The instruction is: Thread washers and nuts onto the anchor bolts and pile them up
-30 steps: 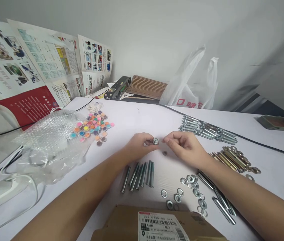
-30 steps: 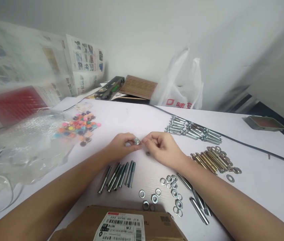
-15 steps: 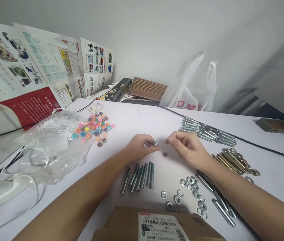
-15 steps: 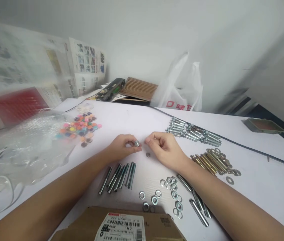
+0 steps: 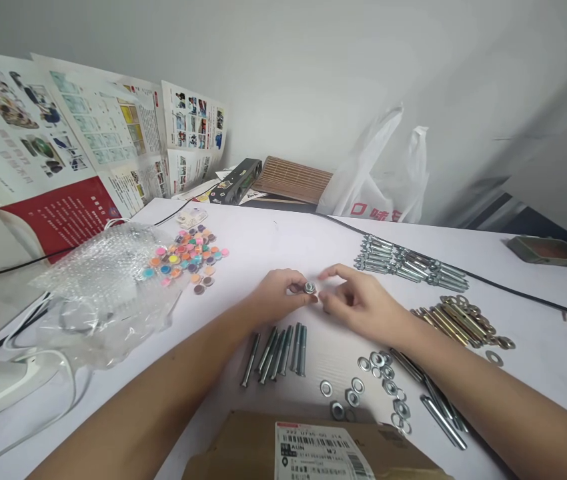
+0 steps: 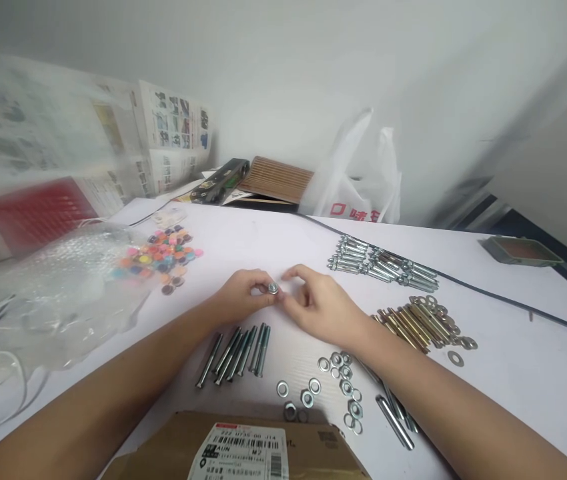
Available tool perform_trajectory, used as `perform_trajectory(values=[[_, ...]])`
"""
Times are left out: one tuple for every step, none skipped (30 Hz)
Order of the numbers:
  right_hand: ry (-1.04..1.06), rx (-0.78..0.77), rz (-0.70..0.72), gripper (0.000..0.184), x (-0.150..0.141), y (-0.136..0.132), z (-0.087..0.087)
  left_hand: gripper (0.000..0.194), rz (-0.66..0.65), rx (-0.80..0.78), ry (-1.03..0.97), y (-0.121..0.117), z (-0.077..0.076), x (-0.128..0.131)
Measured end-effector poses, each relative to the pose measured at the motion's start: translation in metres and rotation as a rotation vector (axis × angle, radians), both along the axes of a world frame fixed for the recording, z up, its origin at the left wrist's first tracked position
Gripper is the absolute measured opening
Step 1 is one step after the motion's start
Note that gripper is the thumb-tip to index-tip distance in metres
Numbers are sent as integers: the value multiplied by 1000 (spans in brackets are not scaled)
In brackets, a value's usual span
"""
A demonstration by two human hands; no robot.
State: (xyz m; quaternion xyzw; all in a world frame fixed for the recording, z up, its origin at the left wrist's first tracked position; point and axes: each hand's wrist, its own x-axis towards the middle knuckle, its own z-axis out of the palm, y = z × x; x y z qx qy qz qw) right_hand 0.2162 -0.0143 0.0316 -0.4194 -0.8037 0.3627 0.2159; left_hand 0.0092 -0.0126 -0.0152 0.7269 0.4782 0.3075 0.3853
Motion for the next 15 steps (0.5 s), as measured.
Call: perform_trajectory(values=[[-71, 19, 23, 39, -4, 0, -2, 19, -1, 14, 8, 0, -1, 0], [-134, 57, 43, 45, -8, 0, -3, 19, -3, 29, 17, 0, -1, -1], [-186, 106, 56, 41, -11, 0, -5, 20, -7, 42, 25, 0, -1, -1], [-229, 156, 57, 34, -13, 0, -6, 19, -10, 56, 33, 0, -1, -1], [-264, 197, 51, 31, -14, 0, -8, 17, -10, 68, 40, 0, -1, -1], [-289, 225, 37, 31, -14, -1, -9, 14, -10, 76, 45, 0, -1, -2], [-299, 241, 17, 32, -15, -1, -10, 11, -7, 75, 47, -1, 0, -2], [-294, 249, -6, 31, -15, -2, -11, 9, -1, 71, 46, -1, 1, -1], [-278, 252, -24, 30, -15, -3, -13, 8, 7, 67, 43, -1, 1, -1], [-260, 252, -32, 30, -16, -4, -13, 8, 13, 68, 42, -2, 2, -1], [-243, 253, -30, 32, -17, -5, -14, 9, 15, 73, 40, -2, 2, 0], [-232, 256, -18, 34, -18, -6, -13, 9, 15, 84, 37, -3, 2, 1], [-225, 259, 1, 34, -19, -6, -11, 10, 12, 96, 33, -4, 2, 1], [-217, 257, 18, 32, -18, -6, -8, 11, 7, 106, 29, -5, 2, 2], [-208, 245, 28, 31, -17, -4, -3, 12, 2, 106, 26, -5, 2, 2]])
